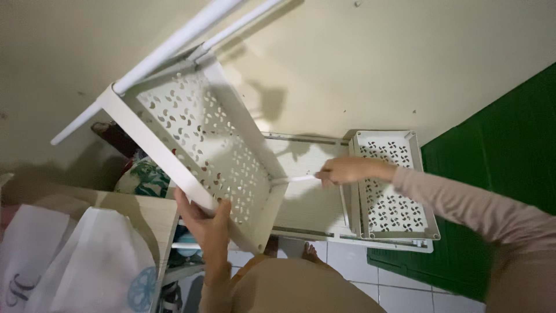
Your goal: The person assembles a white plastic shelving unit by inserting white support poles into the corner sockets of perforated trays. The person handles multiple trays and poles, connecting them to form a multi-tiered structure.
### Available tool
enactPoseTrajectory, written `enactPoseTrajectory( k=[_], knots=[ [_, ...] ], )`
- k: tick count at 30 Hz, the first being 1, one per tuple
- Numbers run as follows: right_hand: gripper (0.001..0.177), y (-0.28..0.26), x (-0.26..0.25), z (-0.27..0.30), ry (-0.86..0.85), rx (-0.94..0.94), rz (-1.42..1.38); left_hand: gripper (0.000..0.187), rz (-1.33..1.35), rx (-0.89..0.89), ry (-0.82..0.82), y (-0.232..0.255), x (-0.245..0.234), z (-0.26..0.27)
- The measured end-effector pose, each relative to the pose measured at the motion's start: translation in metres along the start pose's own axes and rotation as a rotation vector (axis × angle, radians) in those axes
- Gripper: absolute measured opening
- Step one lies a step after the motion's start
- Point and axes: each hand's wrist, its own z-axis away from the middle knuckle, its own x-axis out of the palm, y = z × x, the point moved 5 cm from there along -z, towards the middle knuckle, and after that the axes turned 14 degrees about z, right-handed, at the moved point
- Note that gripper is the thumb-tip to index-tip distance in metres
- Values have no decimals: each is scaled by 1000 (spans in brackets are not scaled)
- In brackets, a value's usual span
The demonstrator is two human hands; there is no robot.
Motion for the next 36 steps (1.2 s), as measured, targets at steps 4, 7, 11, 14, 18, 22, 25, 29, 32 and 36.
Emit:
enactPoseTrajectory(
  k=[4,7,11,14,18,22,25,29,32,36],
  knots=[
    [48,11,-4,20,77,-215,-129,92,-9,27,-48,3,0,0],
    [40,10,-3,32,241,-135,264,89,-10,38,-62,7,4,-4],
    [26,-17,-15,72,842,-324,1211,84,-6,29,8,15,-4,-11],
    [49,-8,-37,115,1231,-321,1111,83,-10,27,57,20,-10,-12],
    [29,31,-27,110,813,19,393,88,-118,78,62,27,-16,-12],
    [23,62,34,60,517,195,-716,89,44,42,97,23,-17,-13],
    [24,67,88,6,595,143,-1301,92,63,-33,147,18,-16,-12],
    [15,81,158,-64,773,499,-1078,87,55,37,50,19,-13,-8],
    [12,78,193,-99,942,535,-934,86,59,68,13,15,-10,-6],
    [18,74,220,-122,961,646,-870,85,111,41,27,4,-14,-2]
  ],
)
